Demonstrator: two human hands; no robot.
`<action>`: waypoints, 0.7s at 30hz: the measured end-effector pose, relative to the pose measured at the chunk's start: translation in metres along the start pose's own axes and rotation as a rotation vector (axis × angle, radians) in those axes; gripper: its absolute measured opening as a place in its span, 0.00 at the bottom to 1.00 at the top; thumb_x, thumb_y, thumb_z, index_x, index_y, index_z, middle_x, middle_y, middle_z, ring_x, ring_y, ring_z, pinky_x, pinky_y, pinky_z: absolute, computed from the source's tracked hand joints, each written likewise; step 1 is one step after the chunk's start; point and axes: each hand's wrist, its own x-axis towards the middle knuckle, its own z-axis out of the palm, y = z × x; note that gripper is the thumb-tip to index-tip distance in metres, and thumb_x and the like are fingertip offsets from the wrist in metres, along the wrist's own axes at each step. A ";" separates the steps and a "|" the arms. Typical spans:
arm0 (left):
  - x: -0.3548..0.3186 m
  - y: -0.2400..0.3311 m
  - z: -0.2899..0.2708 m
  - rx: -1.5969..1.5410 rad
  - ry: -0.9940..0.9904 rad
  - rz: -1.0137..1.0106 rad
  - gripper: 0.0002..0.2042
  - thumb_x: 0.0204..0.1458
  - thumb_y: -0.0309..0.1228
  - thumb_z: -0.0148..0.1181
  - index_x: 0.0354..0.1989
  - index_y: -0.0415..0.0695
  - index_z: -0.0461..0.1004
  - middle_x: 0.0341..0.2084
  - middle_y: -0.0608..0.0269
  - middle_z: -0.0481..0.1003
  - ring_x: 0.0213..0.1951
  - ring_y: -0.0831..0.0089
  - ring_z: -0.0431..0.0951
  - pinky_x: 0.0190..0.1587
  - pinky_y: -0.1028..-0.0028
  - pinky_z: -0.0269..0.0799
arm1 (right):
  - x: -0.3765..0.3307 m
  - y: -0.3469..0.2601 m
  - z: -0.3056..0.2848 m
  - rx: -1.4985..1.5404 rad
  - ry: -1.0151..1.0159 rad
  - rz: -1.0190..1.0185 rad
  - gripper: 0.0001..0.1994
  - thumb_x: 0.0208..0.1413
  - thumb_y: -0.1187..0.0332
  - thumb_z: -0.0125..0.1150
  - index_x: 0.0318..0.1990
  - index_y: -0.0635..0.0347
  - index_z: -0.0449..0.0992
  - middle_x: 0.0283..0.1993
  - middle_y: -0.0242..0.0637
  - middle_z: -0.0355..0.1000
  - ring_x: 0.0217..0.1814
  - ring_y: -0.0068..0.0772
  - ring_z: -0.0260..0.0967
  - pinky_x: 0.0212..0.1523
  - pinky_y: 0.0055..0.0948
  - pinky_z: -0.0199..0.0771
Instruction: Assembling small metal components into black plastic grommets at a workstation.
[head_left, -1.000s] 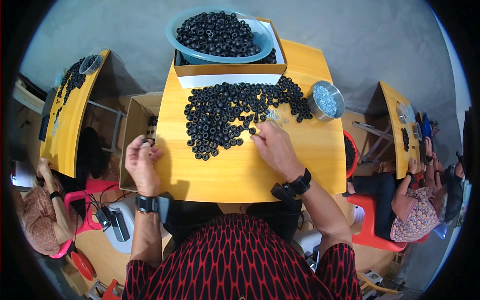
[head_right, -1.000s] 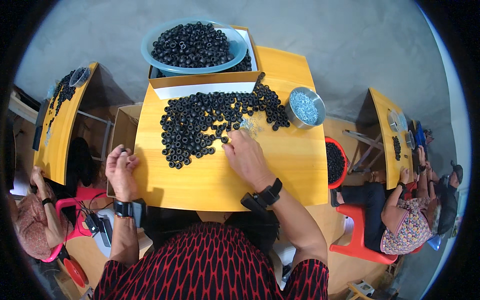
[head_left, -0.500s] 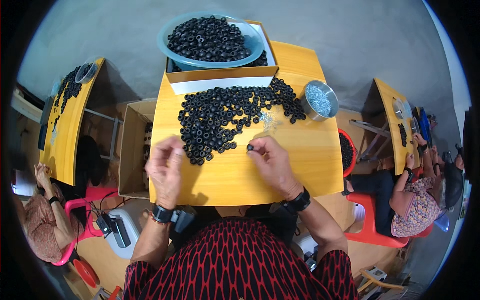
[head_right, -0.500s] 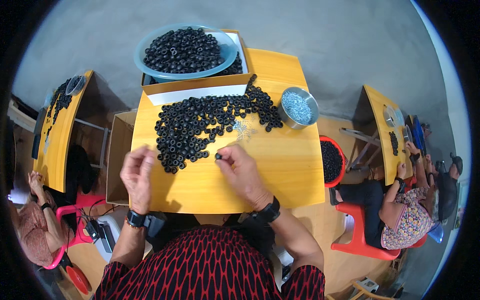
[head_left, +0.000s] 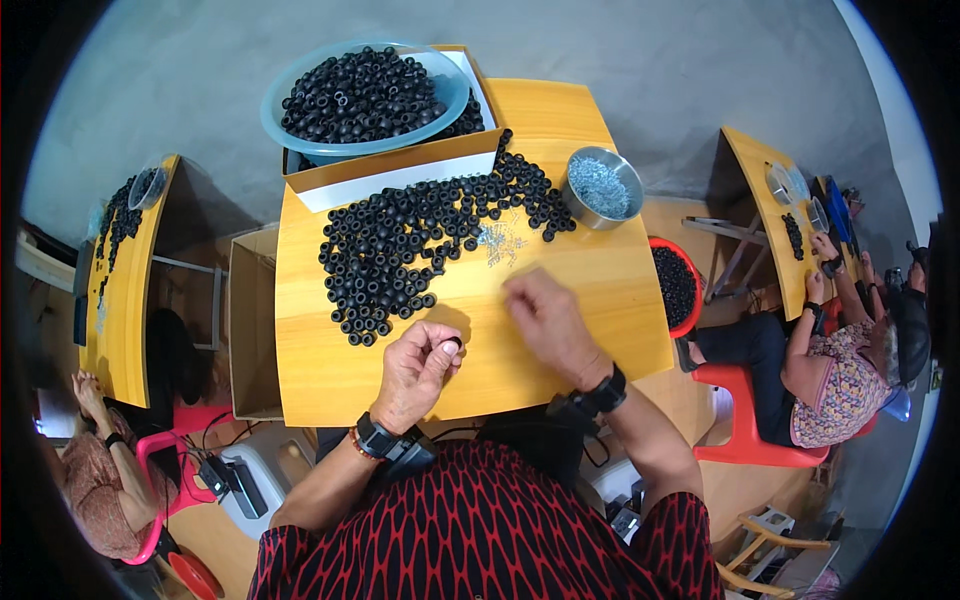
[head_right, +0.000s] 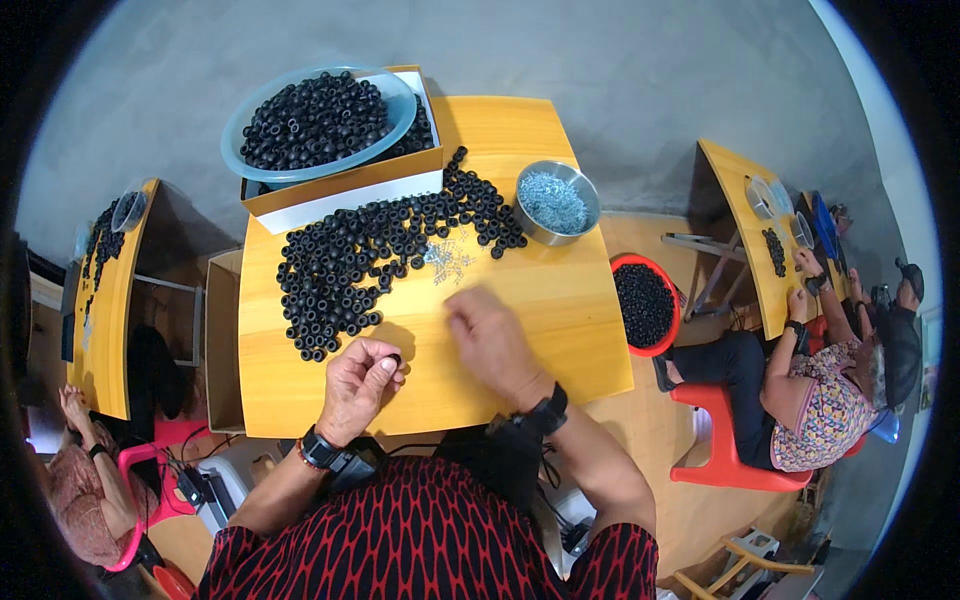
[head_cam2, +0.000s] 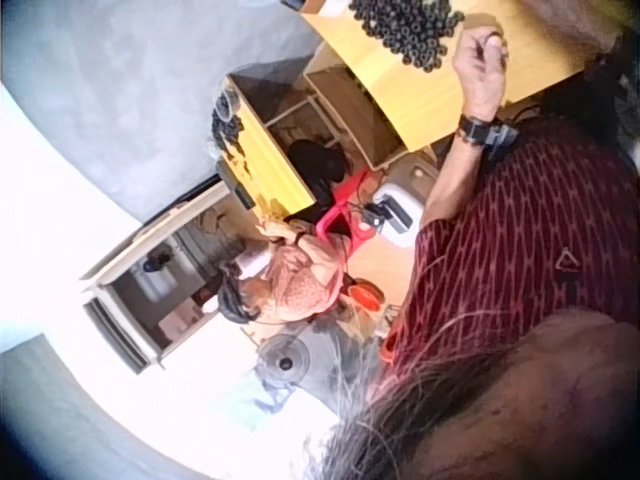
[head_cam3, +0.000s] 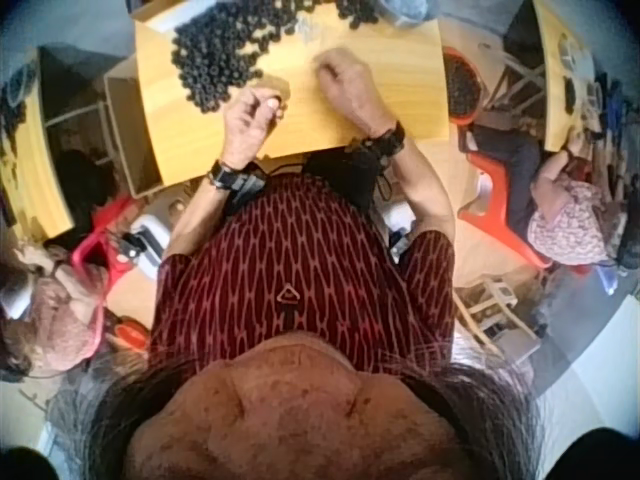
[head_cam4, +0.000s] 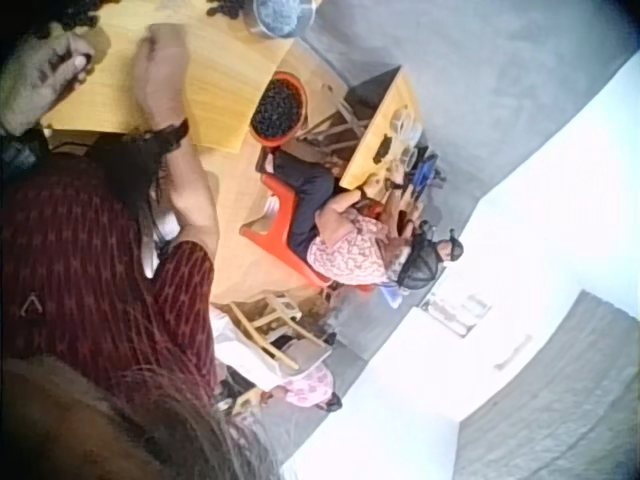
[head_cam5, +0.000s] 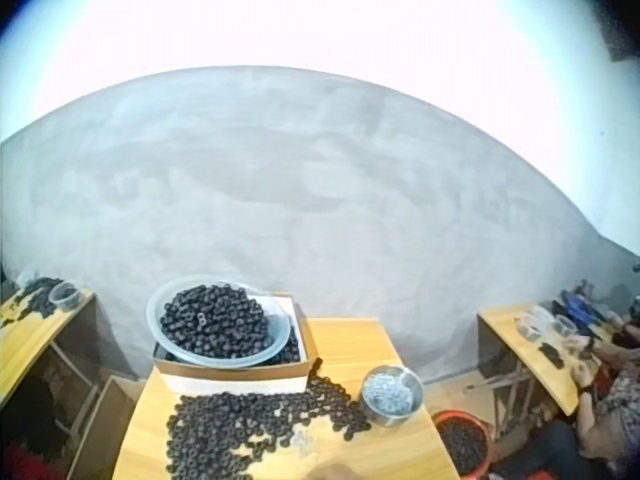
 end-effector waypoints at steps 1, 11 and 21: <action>-0.001 0.001 0.002 0.000 -0.003 -0.001 0.05 0.64 0.25 0.56 0.45 0.38 0.72 0.33 0.63 0.78 0.32 0.81 0.75 0.36 0.79 0.75 | 0.007 0.008 -0.007 -0.067 0.099 0.064 0.08 0.54 0.77 0.60 0.42 0.60 0.75 0.36 0.46 0.73 0.38 0.51 0.74 0.39 0.42 0.75; -0.002 0.001 0.000 0.033 0.014 0.025 0.08 0.65 0.28 0.56 0.46 0.38 0.69 0.33 0.62 0.77 0.32 0.79 0.75 0.36 0.77 0.76 | 0.035 0.028 -0.013 -0.394 -0.141 -0.056 0.03 0.58 0.74 0.56 0.38 0.60 0.74 0.40 0.45 0.67 0.41 0.54 0.72 0.41 0.46 0.76; 0.004 0.001 -0.003 -0.119 0.039 0.100 0.09 0.65 0.27 0.56 0.49 0.37 0.69 0.36 0.61 0.75 0.33 0.79 0.75 0.38 0.75 0.78 | -0.004 -0.031 0.001 0.200 -0.127 0.168 0.05 0.58 0.76 0.58 0.41 0.63 0.73 0.35 0.44 0.70 0.37 0.45 0.74 0.37 0.36 0.73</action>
